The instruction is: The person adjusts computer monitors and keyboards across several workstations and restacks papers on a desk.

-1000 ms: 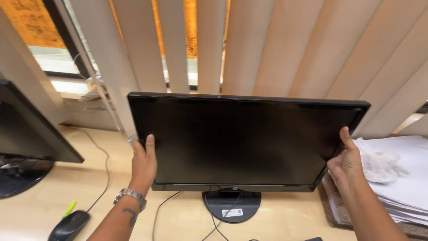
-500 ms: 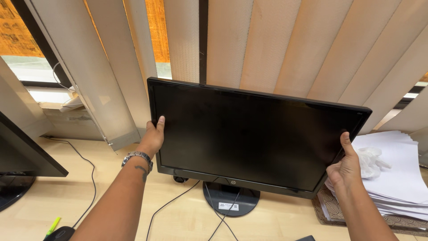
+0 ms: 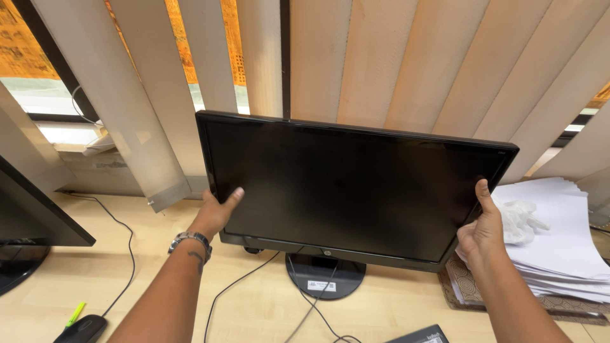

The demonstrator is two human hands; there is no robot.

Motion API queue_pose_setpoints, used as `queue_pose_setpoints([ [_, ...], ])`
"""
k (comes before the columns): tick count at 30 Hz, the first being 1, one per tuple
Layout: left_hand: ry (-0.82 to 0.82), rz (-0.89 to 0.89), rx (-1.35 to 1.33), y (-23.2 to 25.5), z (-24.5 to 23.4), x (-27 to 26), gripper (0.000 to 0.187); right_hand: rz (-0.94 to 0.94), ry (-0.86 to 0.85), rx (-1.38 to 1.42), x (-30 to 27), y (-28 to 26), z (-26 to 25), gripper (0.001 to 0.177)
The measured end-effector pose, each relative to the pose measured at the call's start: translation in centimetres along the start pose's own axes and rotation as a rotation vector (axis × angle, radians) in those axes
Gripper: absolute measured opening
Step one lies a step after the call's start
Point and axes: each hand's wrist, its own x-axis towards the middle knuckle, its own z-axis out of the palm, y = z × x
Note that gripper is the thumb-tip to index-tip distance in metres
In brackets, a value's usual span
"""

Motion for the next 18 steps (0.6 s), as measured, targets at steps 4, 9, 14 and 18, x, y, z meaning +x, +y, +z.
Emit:
queue_pose_setpoints([
  [4,0.018,-0.042,0.155,0.2,0.6,-1.6,0.113,-0.02,-0.041,0.018,2.7,-0.1,0.1,0.065],
  [9,0.095,-0.086,0.247,0.6,1.7,-2.6,0.11,-0.011,-0.112,0.065,4.8,0.0,0.1,0.057],
  [14,0.106,-0.117,0.251,1.7,1.9,-2.3,0.09,0.002,-0.148,0.097,6.2,0.3,0.4,0.055],
  [18,0.127,-0.144,0.259,1.8,2.2,-0.6,0.092,0.023,-0.166,0.075,7.2,0.7,1.0,0.054],
])
